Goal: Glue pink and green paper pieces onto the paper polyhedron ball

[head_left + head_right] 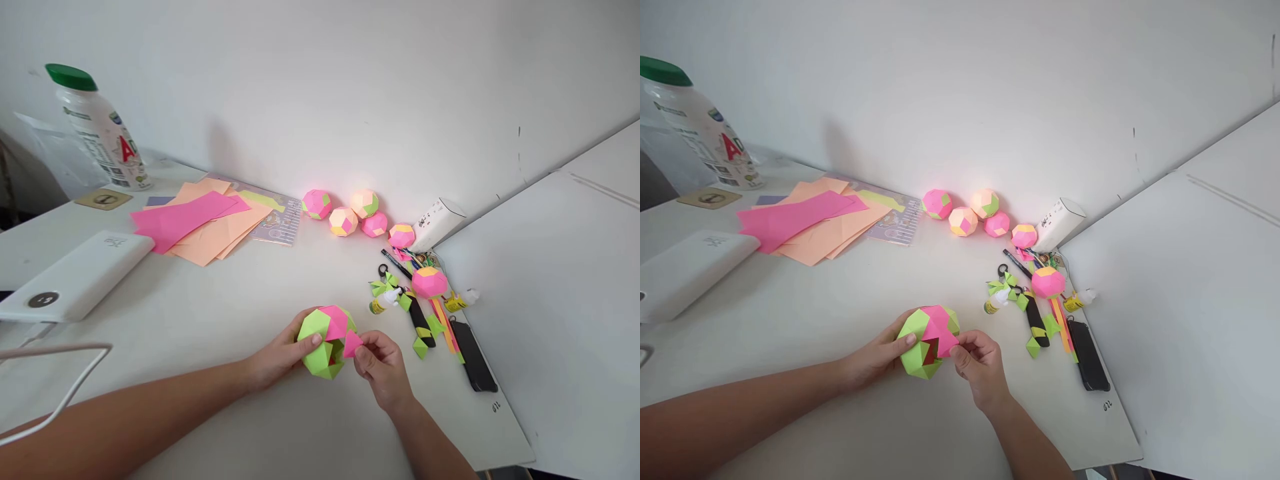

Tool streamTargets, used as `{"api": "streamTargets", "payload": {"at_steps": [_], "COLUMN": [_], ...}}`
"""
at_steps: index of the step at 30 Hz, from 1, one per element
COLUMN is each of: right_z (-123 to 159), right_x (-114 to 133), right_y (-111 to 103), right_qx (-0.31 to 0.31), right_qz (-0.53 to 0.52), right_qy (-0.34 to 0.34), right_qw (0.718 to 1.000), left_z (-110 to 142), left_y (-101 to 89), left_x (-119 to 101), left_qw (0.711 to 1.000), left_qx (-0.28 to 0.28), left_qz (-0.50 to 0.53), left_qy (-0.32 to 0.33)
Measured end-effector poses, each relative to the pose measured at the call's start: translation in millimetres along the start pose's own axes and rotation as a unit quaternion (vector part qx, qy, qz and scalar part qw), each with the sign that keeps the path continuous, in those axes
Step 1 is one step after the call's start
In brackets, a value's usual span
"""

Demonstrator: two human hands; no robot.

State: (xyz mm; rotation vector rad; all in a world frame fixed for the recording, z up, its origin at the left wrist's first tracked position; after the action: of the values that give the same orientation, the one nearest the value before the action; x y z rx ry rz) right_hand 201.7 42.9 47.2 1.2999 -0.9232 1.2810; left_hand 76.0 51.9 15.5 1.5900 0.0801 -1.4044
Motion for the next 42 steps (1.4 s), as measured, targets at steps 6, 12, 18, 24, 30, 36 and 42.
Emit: {"api": "streamTargets", "payload": {"at_steps": [6, 12, 18, 24, 30, 36, 42], "right_z": [0, 2, 3, 4, 6, 6, 4], "right_x": [1, 3, -1, -3, 9, 11, -6], "right_y": [1, 8, 10, 13, 11, 12, 3], "right_qx": [-0.014, 0.007, 0.006, 0.014, -0.008, -0.014, -0.018], "right_qz": [-0.015, -0.045, -0.049, -0.021, 0.076, 0.108, 0.078], "right_qy": [-0.013, -0.022, -0.008, -0.001, -0.032, -0.026, 0.04], "right_qw": [1.0, 0.999, 0.999, 1.0, 0.997, 0.994, 0.996], "left_z": [-1, 2, 5, 2, 2, 1, 1], "left_y": [-3.0, -7.7, -8.1, -11.4, -7.7, -8.6, -6.8], "left_x": [-1, 1, 0, 3, 1, 0, -1], "left_qw": [0.999, 0.998, 0.996, 0.998, 0.999, 0.998, 0.999], "left_qx": [-0.003, -0.017, -0.022, -0.041, -0.035, -0.054, -0.043], "left_qz": [-0.029, -0.054, -0.079, -0.041, -0.021, -0.008, -0.008], "left_qy": [0.016, 0.041, 0.047, 0.017, 0.018, 0.01, 0.019]}}
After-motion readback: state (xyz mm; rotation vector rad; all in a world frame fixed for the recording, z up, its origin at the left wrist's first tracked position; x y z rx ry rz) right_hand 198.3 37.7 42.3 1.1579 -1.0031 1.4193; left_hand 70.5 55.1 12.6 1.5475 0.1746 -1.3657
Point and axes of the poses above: each hand's wrist, its own z-axis away from the middle knuckle, its own y-axis out of the palm, x = y × z, the point moved 10 cm from there along -z, towards the middle knuckle, and after that the axes turned 5 degrees about x, right-handed, at the moved point
